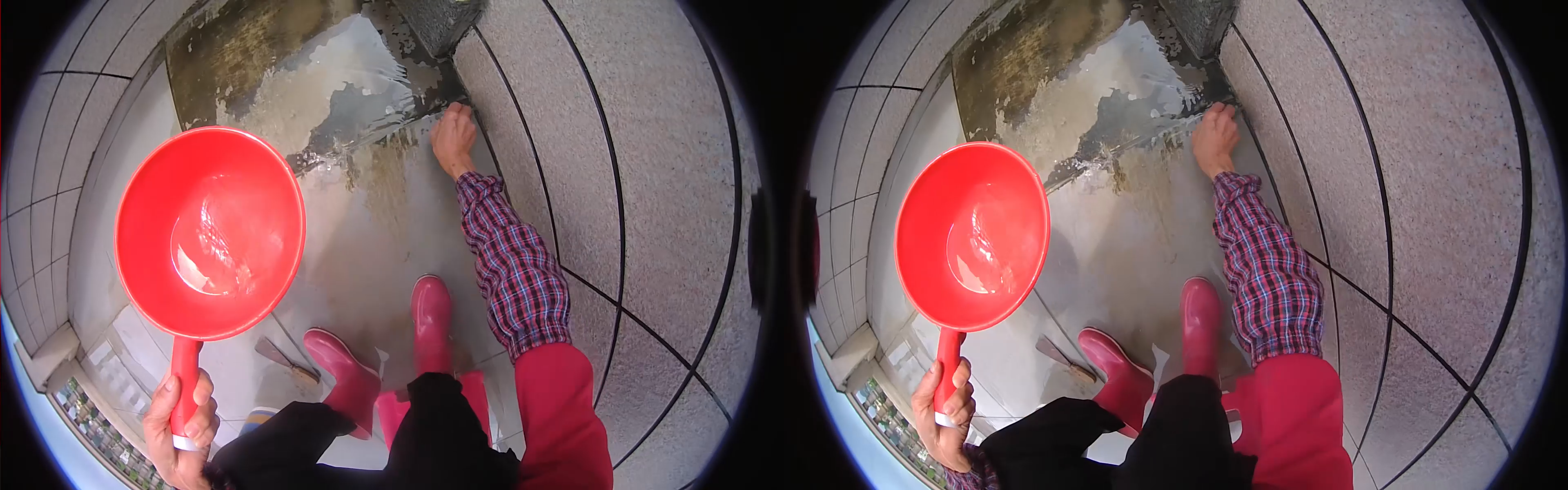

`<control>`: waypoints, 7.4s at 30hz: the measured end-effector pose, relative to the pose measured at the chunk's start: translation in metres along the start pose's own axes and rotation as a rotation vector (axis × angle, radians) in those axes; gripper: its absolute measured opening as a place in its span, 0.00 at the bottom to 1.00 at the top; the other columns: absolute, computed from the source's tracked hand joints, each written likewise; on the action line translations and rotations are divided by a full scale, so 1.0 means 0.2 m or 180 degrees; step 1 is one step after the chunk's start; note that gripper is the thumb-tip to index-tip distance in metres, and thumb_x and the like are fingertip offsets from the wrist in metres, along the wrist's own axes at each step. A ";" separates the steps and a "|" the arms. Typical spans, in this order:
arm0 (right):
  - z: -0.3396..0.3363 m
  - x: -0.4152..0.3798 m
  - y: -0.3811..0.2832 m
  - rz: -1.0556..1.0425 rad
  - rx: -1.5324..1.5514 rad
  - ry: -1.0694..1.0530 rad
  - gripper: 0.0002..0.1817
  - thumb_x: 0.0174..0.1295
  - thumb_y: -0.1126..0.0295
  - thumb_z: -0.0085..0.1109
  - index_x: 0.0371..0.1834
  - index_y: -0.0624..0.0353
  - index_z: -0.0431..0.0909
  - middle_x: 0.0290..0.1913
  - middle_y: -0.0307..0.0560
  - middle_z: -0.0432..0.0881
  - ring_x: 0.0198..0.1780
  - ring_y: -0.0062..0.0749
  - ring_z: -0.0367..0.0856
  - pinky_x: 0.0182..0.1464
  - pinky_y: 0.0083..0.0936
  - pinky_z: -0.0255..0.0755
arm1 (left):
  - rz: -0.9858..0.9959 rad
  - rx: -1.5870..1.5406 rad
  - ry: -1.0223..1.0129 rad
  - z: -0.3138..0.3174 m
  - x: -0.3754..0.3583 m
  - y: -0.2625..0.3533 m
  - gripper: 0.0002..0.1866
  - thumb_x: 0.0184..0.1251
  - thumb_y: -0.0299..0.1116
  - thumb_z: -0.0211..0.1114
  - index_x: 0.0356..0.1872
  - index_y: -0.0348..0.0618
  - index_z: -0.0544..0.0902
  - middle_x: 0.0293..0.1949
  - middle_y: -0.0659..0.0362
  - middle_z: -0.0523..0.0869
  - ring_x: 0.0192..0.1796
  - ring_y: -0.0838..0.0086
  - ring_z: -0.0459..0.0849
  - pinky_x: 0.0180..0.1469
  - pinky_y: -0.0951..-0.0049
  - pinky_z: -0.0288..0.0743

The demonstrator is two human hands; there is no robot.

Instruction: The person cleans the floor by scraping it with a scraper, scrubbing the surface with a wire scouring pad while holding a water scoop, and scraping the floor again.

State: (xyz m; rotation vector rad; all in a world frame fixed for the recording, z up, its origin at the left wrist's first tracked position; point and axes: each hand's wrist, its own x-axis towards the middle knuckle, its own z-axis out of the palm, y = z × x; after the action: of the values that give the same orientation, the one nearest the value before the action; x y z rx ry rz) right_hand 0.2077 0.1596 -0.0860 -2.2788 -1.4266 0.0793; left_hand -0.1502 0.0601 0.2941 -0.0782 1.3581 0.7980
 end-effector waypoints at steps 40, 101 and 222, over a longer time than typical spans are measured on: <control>-0.19 -0.65 0.04 -0.2499 0.0744 -0.0759 0.09 0.46 0.79 0.50 0.32 0.60 0.69 0.35 0.49 0.67 0.36 0.42 0.70 0.38 0.35 0.69 | -0.0035 0.2018 -0.0241 0.27 0.10 -0.22 0.30 0.61 0.37 0.58 0.61 0.32 0.61 0.23 0.57 0.74 0.12 0.82 0.68 0.11 0.85 0.62; 0.05 0.48 0.04 -0.1687 -0.1271 -0.0212 0.09 0.43 0.79 0.58 0.31 0.64 0.76 0.35 0.51 0.76 0.40 0.43 0.76 0.39 0.35 0.74 | 0.0265 0.1738 -0.0089 0.19 0.12 -0.10 0.27 0.62 0.34 0.58 0.60 0.32 0.63 0.22 0.58 0.74 0.12 0.82 0.69 0.12 0.84 0.62; 0.03 -0.63 -0.37 -0.2208 0.1619 -0.1223 0.22 0.46 0.82 0.50 0.48 0.58 0.72 0.47 0.47 0.71 0.49 0.38 0.68 0.46 0.34 0.62 | 0.0063 0.0252 -0.0434 0.29 0.05 -0.11 0.26 0.69 0.33 0.46 0.62 0.30 0.51 0.32 0.52 0.71 0.20 0.81 0.67 0.20 0.82 0.66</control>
State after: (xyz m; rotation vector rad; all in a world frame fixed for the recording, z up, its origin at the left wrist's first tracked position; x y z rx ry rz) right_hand 0.0863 0.0789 -0.0847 -1.3244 -2.0305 0.6063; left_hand -0.0893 0.0763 0.2917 0.0511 1.2613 0.7518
